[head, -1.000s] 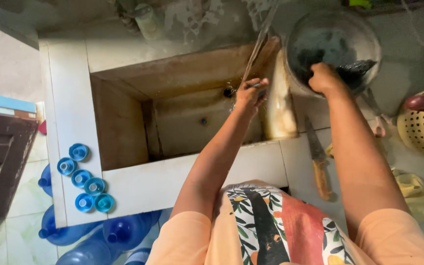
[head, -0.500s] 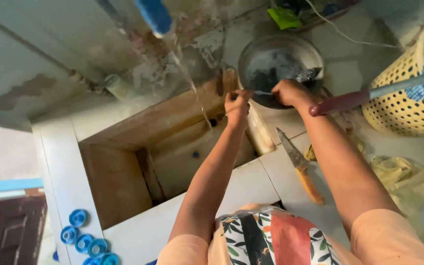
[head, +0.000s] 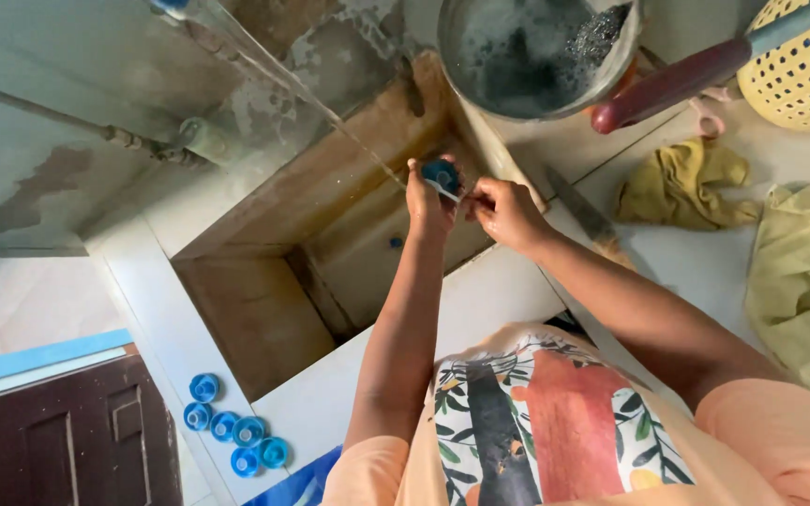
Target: Cleaning bottle caps using a brush and water.
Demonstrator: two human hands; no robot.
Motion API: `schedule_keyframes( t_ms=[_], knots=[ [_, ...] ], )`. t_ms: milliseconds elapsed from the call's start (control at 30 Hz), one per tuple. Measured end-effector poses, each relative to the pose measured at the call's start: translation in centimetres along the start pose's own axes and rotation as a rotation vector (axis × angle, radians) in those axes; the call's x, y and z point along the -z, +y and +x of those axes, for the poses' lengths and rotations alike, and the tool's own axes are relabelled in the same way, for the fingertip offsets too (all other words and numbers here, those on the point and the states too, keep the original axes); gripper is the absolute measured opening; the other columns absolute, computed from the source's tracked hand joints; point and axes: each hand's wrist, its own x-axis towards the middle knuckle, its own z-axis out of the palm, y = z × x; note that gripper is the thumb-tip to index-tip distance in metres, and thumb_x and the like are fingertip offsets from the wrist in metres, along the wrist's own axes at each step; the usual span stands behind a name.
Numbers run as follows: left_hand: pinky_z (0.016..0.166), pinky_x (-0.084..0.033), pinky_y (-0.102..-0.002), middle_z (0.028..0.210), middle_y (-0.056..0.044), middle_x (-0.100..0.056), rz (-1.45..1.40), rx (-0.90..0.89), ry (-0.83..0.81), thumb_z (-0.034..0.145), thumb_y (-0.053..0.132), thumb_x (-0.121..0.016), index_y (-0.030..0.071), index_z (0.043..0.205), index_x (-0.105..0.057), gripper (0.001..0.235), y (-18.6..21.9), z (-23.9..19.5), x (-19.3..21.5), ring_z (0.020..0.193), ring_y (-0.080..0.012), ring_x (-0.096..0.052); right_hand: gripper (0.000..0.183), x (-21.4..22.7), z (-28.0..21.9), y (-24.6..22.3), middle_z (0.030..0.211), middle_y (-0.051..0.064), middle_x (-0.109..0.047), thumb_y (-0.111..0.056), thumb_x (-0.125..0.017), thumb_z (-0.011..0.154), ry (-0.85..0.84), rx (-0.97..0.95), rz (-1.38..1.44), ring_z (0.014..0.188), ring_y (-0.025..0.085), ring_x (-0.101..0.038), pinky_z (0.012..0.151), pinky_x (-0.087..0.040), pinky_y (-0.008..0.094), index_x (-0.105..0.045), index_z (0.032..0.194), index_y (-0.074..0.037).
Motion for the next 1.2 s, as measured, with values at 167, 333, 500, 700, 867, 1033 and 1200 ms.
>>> schedule_keyframes(
  t_ms=[167, 333, 500, 700, 867, 1033, 1200],
  knots=[
    [0.055, -0.052, -0.034, 0.083, -0.013, -0.071, 0.207, -0.038, -0.071, 0.109, 0.057, -0.028, 0.000, 0.104, -0.065, 0.068, -0.9, 0.5, 3.4, 0.066, -0.0245, -0.065, 0.003, 2.6, -0.7, -6.9, 0.087, 0.008, -0.076, -0.010, -0.068, 0.095, 0.116, 0.224, -0.506, 0.076, 0.028, -0.072, 0.065, -0.055, 0.041, -0.071, 0.095, -0.009],
    [0.051, -0.050, -0.034, 0.081, -0.010, -0.074, 0.316, -0.039, -0.094, 0.110, 0.055, -0.029, -0.004, 0.107, -0.069, 0.071, -0.1, -2.5, 6.5, 0.060, -0.0218, -0.063, 0.007, 2.2, -0.5, -8.3, 0.089, 0.006, -0.076, -0.018, -0.071, 0.094, -0.027, 0.300, -0.597, 0.079, 0.031, -0.072, 0.068, -0.055, 0.043, -0.074, 0.093, -0.012],
    [0.071, -0.060, -0.038, 0.091, -0.014, -0.071, 0.108, -0.266, -0.004, 0.111, 0.053, -0.029, -0.005, 0.110, -0.065, 0.068, 0.8, -6.2, 9.6, 0.079, -0.0244, -0.068, 0.008, -1.6, -0.1, -6.7, 0.089, 0.009, -0.075, -0.018, -0.070, 0.097, -0.151, 0.286, -0.444, 0.078, 0.031, -0.073, 0.066, -0.056, 0.040, -0.075, 0.097, -0.011],
    [0.085, -0.057, -0.036, 0.100, -0.014, -0.071, -0.189, -0.491, 0.087, 0.113, 0.056, -0.032, -0.005, 0.112, -0.066, 0.070, 0.3, -4.9, 12.9, 0.095, -0.0249, -0.067, 0.019, -8.8, 0.7, -7.7, 0.084, 0.015, -0.072, -0.023, -0.077, 0.100, -0.138, 0.270, -0.492, 0.075, 0.037, -0.069, 0.064, -0.054, 0.044, -0.072, 0.093, -0.007],
    [0.076, -0.056, -0.035, 0.094, -0.012, -0.070, -0.213, -0.546, 0.201, 0.109, 0.059, -0.032, -0.001, 0.106, -0.068, 0.070, 1.9, -6.7, 13.6, 0.088, -0.0221, -0.066, 0.015, -10.4, 1.8, -8.0, 0.087, 0.010, -0.073, -0.019, -0.072, 0.099, -0.213, 0.393, -0.492, 0.076, 0.034, -0.071, 0.064, -0.054, 0.044, -0.067, 0.090, -0.008],
    [0.064, -0.049, -0.034, 0.086, -0.010, -0.067, -0.002, -0.543, 0.233, 0.109, 0.063, -0.033, 0.001, 0.101, -0.069, 0.072, 3.5, -7.4, 12.7, 0.074, -0.0206, -0.062, 0.016, -10.0, 2.6, -8.3, 0.086, 0.010, -0.071, -0.019, -0.074, 0.099, -0.237, 0.549, -0.662, 0.075, 0.036, -0.067, 0.065, -0.053, 0.047, -0.065, 0.091, -0.008],
    [0.076, -0.058, -0.037, 0.089, -0.011, -0.067, -0.298, -0.563, 0.215, 0.102, 0.064, -0.037, 0.001, 0.099, -0.062, 0.068, 2.8, -7.3, 10.8, 0.080, -0.0240, -0.067, 0.011, -10.8, 2.5, -9.4, 0.086, 0.014, -0.069, -0.017, -0.071, 0.098, -0.242, 0.483, -0.720, 0.073, 0.039, -0.066, 0.064, -0.053, 0.049, -0.066, 0.094, -0.008]
  ],
)
